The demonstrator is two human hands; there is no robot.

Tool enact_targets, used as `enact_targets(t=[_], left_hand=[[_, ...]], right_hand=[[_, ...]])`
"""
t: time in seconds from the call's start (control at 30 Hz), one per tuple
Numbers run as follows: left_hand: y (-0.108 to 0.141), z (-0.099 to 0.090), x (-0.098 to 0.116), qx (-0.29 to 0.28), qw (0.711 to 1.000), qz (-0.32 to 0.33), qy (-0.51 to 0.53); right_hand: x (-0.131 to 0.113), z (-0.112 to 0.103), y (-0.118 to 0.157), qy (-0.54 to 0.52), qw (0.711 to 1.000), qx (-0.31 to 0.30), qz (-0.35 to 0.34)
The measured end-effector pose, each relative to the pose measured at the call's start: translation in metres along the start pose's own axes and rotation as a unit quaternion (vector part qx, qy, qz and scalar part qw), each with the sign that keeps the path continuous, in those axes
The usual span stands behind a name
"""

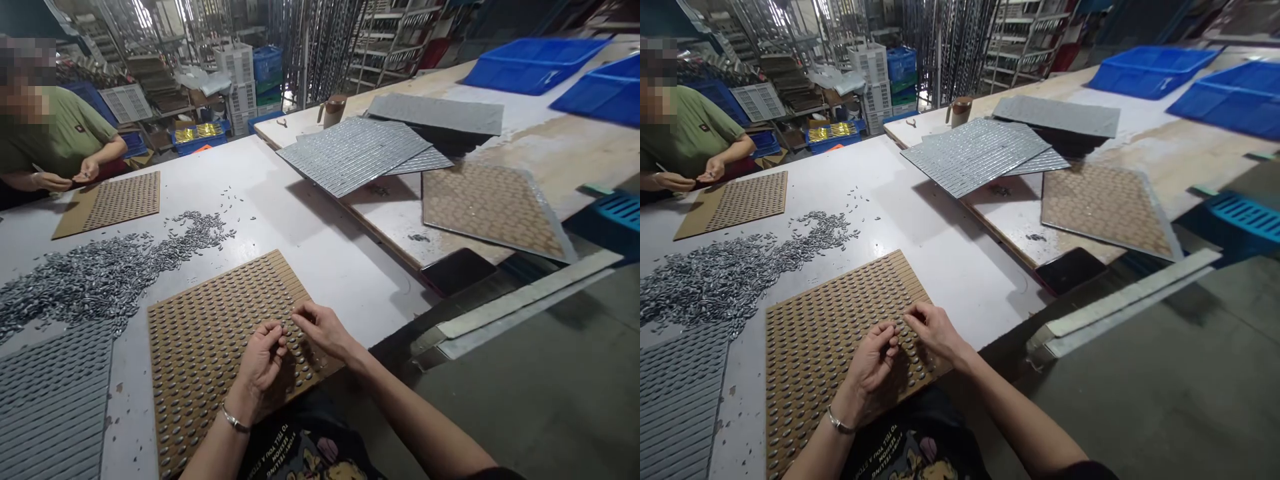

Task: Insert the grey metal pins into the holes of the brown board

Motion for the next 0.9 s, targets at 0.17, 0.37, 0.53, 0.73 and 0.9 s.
enact_targets(t=[0.17,0.37,0.53,0.73,0.9], left_hand=[[-0.003,0.009,-0.018,-0.034,0.999,0.0,-0.025],[-0.006,0.011,-0.02,-0.022,1.0,-0.003,-0.017],[-0.004,0.004,0.003,-0.001,0.997,0.037,-0.074],[-0.001,-0.003,0.012,0.021,0.994,0.044,-0.099],[-0.001,-0.006,0.012,0.019,0.996,0.039,-0.075]], right_hand=[[-0.007,0.006,0.031,-0.092,0.995,0.017,0.035],[0.035,0.003,0.022,-0.127,0.984,0.05,0.112],[0.037,-0.005,-0.007,0.047,0.999,0.008,-0.003],[0.024,0.005,-0.015,0.145,0.987,-0.066,-0.033],[0.018,0.014,-0.006,0.297,0.948,-0.105,-0.046]])
Point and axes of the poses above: each hand's wrist, its own y-axis away from the middle knuckle, its own z-axis out of the palm, x = y × z, the point moved 8 cm from there along -y, towards the middle knuckle, and after that the axes turned 12 degrees about y, right-handed, at the moved point
